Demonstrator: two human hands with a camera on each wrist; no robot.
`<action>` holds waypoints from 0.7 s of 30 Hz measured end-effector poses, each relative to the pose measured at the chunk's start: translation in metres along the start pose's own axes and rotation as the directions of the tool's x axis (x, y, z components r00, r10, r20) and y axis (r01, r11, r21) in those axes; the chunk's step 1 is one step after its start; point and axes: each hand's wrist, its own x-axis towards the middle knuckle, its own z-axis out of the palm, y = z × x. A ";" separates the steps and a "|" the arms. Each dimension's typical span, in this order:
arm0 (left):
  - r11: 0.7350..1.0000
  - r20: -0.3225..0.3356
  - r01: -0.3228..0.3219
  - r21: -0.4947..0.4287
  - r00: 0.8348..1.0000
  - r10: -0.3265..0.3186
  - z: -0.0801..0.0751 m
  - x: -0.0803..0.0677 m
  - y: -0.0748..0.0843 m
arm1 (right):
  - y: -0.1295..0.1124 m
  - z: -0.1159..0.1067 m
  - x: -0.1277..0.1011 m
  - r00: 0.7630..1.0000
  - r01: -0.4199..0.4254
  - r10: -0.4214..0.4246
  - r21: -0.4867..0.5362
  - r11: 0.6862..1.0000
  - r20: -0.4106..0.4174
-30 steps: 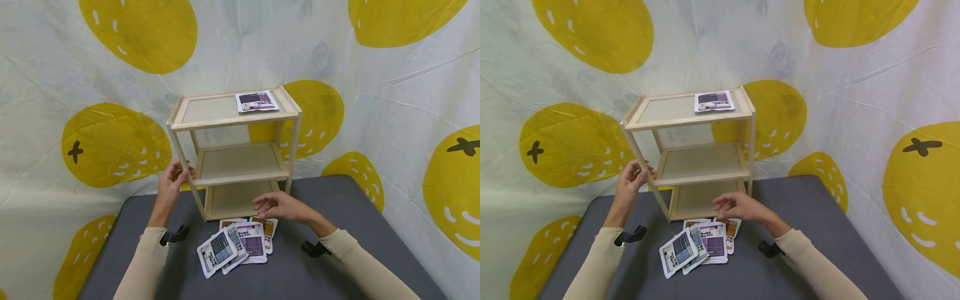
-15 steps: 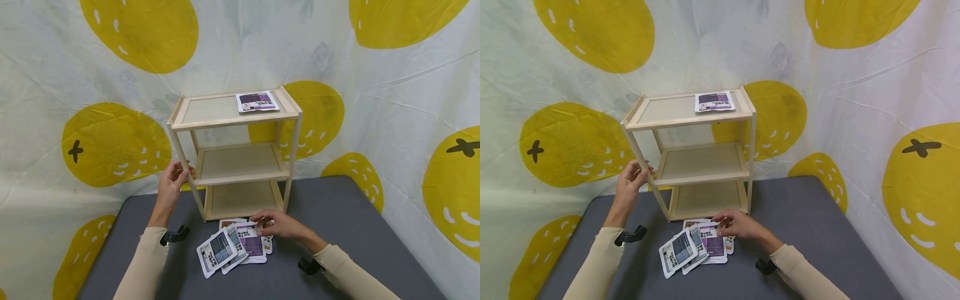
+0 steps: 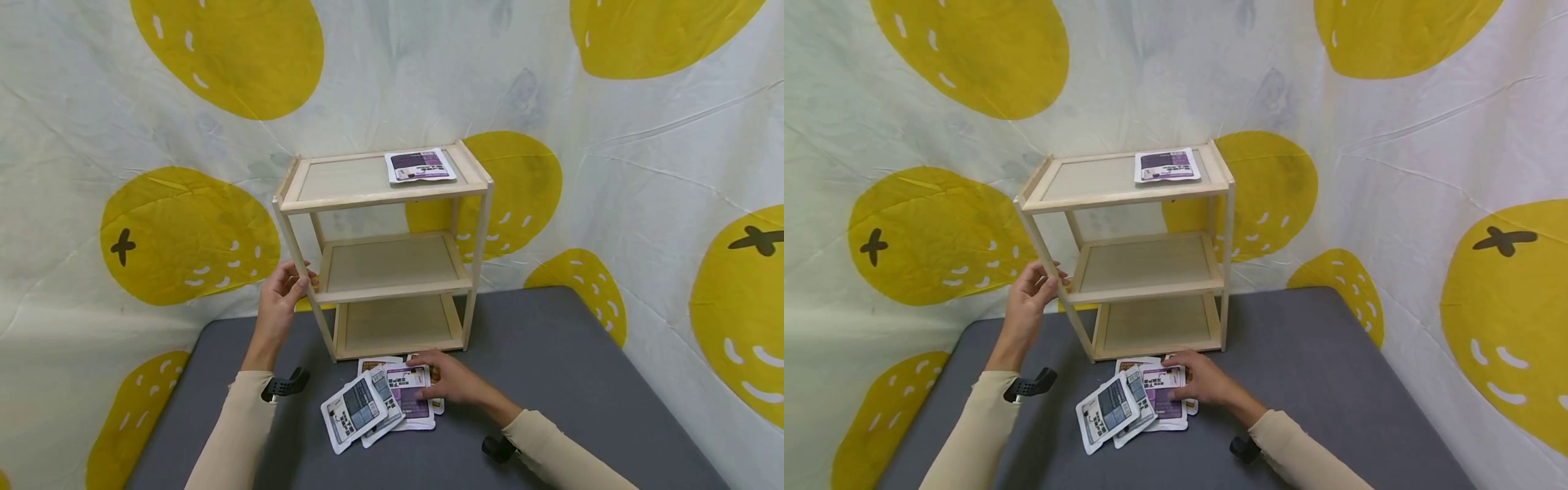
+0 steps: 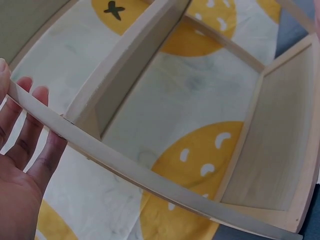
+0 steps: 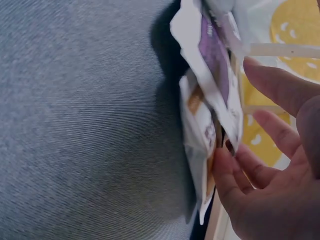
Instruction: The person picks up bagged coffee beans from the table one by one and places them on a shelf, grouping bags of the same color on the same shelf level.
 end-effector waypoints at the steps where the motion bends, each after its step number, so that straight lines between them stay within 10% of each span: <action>1: 1.000 -0.001 -0.002 -0.002 1.000 0.002 0.000 0.000 0.000 | 0.001 0.001 0.000 1.000 -0.004 0.004 -0.008 1.000 0.001; 13: 1.000 -0.016 0.009 -0.008 1.000 -0.009 0.000 -0.001 0.000 | 0.001 0.014 0.004 0.992 0.012 -0.032 -0.165 0.986 -0.121; 21: 1.000 -0.009 0.009 -0.014 1.000 -0.009 0.000 -0.001 0.000 | 0.003 -0.006 0.012 0.996 -0.077 0.077 -0.009 0.997 0.040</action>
